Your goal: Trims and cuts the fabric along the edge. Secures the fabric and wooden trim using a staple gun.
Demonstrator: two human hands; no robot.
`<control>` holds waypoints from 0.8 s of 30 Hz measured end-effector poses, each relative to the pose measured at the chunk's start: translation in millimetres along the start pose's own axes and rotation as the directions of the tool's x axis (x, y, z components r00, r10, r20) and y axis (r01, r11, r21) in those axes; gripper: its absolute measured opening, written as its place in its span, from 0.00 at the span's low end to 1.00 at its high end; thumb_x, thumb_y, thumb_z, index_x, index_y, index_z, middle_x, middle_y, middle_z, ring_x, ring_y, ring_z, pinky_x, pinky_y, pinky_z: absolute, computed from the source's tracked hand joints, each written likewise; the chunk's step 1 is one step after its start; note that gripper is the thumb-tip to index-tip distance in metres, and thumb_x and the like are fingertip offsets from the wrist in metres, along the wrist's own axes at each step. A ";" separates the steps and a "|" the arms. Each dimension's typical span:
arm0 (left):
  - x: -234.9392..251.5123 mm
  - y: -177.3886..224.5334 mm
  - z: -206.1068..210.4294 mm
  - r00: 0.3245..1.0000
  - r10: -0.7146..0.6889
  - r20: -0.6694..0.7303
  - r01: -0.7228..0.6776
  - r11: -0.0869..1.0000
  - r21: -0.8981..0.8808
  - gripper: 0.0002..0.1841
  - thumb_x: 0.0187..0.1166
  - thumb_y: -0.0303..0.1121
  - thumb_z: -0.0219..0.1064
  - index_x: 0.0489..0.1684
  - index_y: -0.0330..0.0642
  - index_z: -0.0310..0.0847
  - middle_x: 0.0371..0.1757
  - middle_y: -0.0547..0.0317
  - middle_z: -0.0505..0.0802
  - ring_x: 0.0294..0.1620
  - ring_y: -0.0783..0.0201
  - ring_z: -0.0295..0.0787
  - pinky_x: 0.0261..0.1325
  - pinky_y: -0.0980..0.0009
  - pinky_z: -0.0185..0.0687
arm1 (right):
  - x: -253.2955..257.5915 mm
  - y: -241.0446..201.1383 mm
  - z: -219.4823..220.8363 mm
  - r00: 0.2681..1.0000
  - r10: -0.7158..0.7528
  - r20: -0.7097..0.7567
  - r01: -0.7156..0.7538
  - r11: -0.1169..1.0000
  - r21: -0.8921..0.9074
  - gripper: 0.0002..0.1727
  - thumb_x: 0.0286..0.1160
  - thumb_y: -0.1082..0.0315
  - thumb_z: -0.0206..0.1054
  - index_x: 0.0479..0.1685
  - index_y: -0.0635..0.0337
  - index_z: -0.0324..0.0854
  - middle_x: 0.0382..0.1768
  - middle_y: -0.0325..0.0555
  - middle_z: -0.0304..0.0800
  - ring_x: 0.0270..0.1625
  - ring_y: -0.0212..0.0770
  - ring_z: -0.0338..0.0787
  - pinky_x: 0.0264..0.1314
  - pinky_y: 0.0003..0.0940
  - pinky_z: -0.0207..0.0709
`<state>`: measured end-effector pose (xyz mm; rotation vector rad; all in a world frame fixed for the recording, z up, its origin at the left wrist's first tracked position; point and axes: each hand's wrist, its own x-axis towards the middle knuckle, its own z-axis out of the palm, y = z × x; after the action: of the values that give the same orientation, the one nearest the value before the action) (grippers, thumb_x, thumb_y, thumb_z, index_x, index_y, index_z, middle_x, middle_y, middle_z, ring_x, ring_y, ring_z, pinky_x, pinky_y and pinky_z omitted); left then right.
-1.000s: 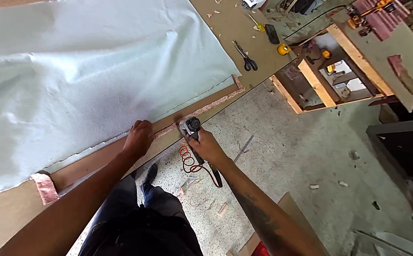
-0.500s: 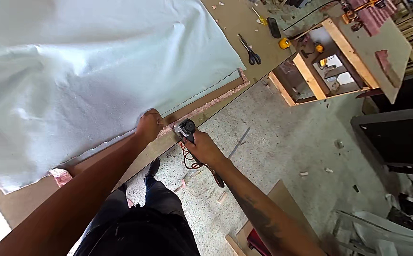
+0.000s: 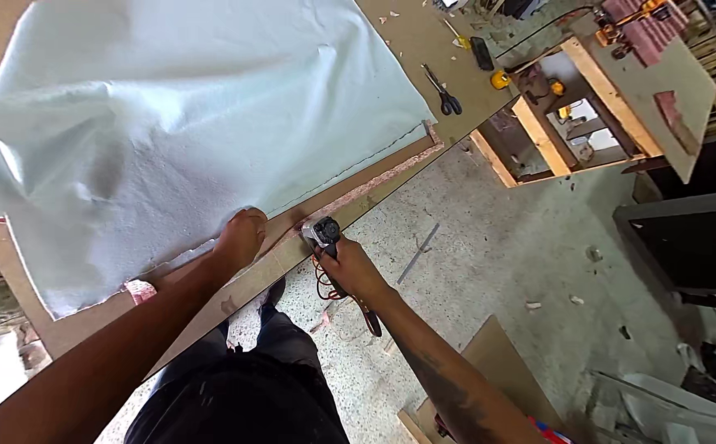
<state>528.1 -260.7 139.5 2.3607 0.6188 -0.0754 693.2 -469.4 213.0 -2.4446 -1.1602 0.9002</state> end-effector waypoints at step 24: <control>-15.9 -28.6 2.5 0.999 -0.008 -0.052 0.000 0.989 -0.145 0.08 0.69 0.35 0.81 0.33 0.44 0.88 0.59 0.59 0.91 0.65 0.54 0.84 0.72 0.52 0.79 | -18.5 -49.4 35.8 0.999 0.030 -0.013 -0.031 0.997 -0.069 0.12 0.80 0.58 0.64 0.55 0.52 0.80 0.29 0.41 0.86 0.29 0.41 0.88 0.32 0.47 0.84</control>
<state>501.4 -250.2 123.6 2.2271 0.6329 0.0289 631.8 -452.7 217.9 -2.5253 -1.1720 0.8668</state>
